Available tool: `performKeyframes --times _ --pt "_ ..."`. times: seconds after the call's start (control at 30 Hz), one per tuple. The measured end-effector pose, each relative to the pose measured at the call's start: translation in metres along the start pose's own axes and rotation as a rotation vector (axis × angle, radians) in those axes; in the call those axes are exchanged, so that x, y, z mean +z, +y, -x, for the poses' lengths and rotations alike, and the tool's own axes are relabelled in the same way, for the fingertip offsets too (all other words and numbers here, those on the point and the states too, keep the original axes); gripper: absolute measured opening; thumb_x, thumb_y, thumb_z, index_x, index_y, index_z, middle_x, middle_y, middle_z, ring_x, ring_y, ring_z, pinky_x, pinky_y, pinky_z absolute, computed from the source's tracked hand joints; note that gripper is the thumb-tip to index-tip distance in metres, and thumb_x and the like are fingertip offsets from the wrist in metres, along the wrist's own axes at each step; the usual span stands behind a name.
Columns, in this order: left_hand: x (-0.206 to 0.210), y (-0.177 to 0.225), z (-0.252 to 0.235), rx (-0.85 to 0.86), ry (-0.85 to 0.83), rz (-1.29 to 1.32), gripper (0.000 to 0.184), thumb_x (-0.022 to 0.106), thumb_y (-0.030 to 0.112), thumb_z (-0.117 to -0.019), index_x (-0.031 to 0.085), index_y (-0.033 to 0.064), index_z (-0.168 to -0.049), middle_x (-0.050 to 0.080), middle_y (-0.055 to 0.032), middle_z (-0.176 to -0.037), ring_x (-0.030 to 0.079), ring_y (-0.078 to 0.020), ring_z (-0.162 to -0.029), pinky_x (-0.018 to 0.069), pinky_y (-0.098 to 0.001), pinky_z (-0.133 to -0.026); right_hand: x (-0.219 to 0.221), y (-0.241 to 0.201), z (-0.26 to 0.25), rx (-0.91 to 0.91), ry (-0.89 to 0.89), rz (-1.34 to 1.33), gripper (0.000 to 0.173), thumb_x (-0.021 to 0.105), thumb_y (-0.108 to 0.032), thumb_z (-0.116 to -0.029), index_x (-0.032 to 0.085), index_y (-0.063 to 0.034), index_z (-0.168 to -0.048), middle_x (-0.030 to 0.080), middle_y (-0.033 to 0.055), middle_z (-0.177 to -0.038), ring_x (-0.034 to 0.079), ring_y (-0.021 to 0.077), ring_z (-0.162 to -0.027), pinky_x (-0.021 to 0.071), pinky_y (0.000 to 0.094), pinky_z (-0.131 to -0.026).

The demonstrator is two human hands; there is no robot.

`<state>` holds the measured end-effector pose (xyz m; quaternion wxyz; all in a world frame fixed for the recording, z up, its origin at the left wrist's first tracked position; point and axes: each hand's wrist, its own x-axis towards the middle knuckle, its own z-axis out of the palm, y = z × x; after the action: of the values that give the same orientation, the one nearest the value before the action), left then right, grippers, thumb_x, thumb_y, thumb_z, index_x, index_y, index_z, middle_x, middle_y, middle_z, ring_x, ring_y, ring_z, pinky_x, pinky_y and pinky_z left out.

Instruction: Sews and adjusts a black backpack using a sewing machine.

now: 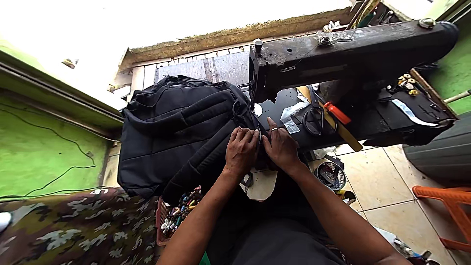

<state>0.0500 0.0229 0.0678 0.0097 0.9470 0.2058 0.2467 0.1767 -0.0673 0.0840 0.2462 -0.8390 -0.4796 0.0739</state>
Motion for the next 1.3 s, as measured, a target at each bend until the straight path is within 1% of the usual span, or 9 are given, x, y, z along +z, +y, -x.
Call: performKeyframes --times 0.1,0.2,0.3,0.43,0.7,0.9,1.0,1.17,1.3 --pt "-0.004 0.000 0.001 0.012 0.004 0.054 0.025 0.063 0.009 -0.0945 0.078 0.0117 -0.114 0.076 -0.0033 -0.112 0.067 -0.0242 -0.116 0.0424 -0.0449 -0.113 -0.009 -0.005 -0.001 0.024 -0.121 -0.022 0.055 0.058 -0.018 -0.1012 0.046 -0.0012 -0.152 0.071 0.0192 -0.088 0.070 0.0386 -0.086 0.0552 0.0536 -0.079" --pt "-0.014 0.001 -0.001 0.033 -0.072 0.093 0.027 0.061 0.003 -0.0942 0.079 0.0116 -0.112 0.077 -0.0037 -0.110 0.067 -0.0251 -0.118 0.0402 -0.0479 -0.115 -0.019 -0.009 -0.002 0.046 -0.253 -0.093 0.054 0.053 -0.017 -0.1036 0.043 -0.0014 -0.154 0.069 0.0187 -0.088 0.068 0.0372 -0.085 0.0535 0.0527 -0.084" --pt "-0.017 0.004 -0.002 0.028 -0.111 0.147 0.026 0.062 0.001 -0.0935 0.079 0.0101 -0.111 0.077 -0.0050 -0.108 0.066 -0.0267 -0.120 0.0385 -0.0495 -0.117 -0.017 -0.010 0.000 0.038 -0.272 -0.099 0.054 0.050 -0.017 -0.1048 0.041 -0.0017 -0.156 0.069 0.0194 -0.086 0.068 0.0378 -0.084 0.0535 0.0534 -0.083" --pt "-0.015 0.005 -0.003 -0.023 -0.091 0.199 0.025 0.061 0.002 -0.0948 0.080 0.0104 -0.109 0.077 -0.0059 -0.102 0.067 -0.0264 -0.118 0.0385 -0.0484 -0.117 -0.020 -0.014 -0.003 0.050 -0.350 -0.051 0.056 0.045 -0.019 -0.1068 0.034 -0.0061 -0.160 0.072 0.0205 -0.093 0.070 0.0390 -0.093 0.0524 0.0541 -0.089" --pt "-0.013 0.007 -0.009 -0.020 -0.155 0.218 0.022 0.063 -0.001 -0.0922 0.080 0.0100 -0.101 0.077 -0.0048 -0.098 0.067 -0.0252 -0.118 0.0351 -0.0481 -0.119 -0.021 -0.014 -0.004 0.007 -0.384 -0.019 0.051 0.044 -0.017 -0.1071 0.042 -0.0067 -0.157 0.074 0.0211 -0.111 0.070 0.0387 -0.105 0.0520 0.0542 -0.095" --pt "-0.014 0.004 -0.007 0.005 -0.175 0.226 0.022 0.062 -0.002 -0.0928 0.079 0.0094 -0.101 0.076 -0.0052 -0.100 0.066 -0.0261 -0.119 0.0347 -0.0491 -0.120 -0.022 -0.016 -0.003 0.006 -0.399 -0.007 0.050 0.044 -0.017 -0.1072 0.044 -0.0056 -0.156 0.073 0.0206 -0.114 0.070 0.0384 -0.107 0.0519 0.0532 -0.096" --pt "-0.013 0.003 -0.007 0.018 -0.173 0.218 0.021 0.062 -0.002 -0.0929 0.079 0.0086 -0.098 0.076 -0.0054 -0.097 0.066 -0.0261 -0.118 0.0350 -0.0492 -0.119 -0.021 -0.017 -0.002 -0.032 -0.398 0.045 0.050 0.043 -0.015 -0.1060 0.046 -0.0054 -0.155 0.074 0.0196 -0.113 0.071 0.0380 -0.104 0.0535 0.0523 -0.092" --pt "-0.012 0.003 -0.008 0.015 -0.151 0.201 0.020 0.063 -0.002 -0.0913 0.079 0.0088 -0.096 0.075 -0.0052 -0.096 0.066 -0.0253 -0.116 0.0361 -0.0478 -0.119 -0.024 -0.023 -0.006 0.000 -0.453 0.084 0.051 0.043 -0.016 -0.1061 0.044 -0.0076 -0.156 0.073 0.0191 -0.116 0.070 0.0374 -0.108 0.0518 0.0525 -0.095" --pt "-0.009 0.002 -0.012 0.010 -0.163 0.165 0.018 0.064 0.000 -0.0927 0.079 0.0074 -0.098 0.075 -0.0064 -0.098 0.066 -0.0255 -0.118 0.0353 -0.0479 -0.120 -0.022 -0.023 -0.016 0.006 -0.466 0.098 0.050 0.042 -0.019 -0.1078 0.042 -0.0100 -0.158 0.074 0.0193 -0.112 0.069 0.0383 -0.108 0.0519 0.0537 -0.095"
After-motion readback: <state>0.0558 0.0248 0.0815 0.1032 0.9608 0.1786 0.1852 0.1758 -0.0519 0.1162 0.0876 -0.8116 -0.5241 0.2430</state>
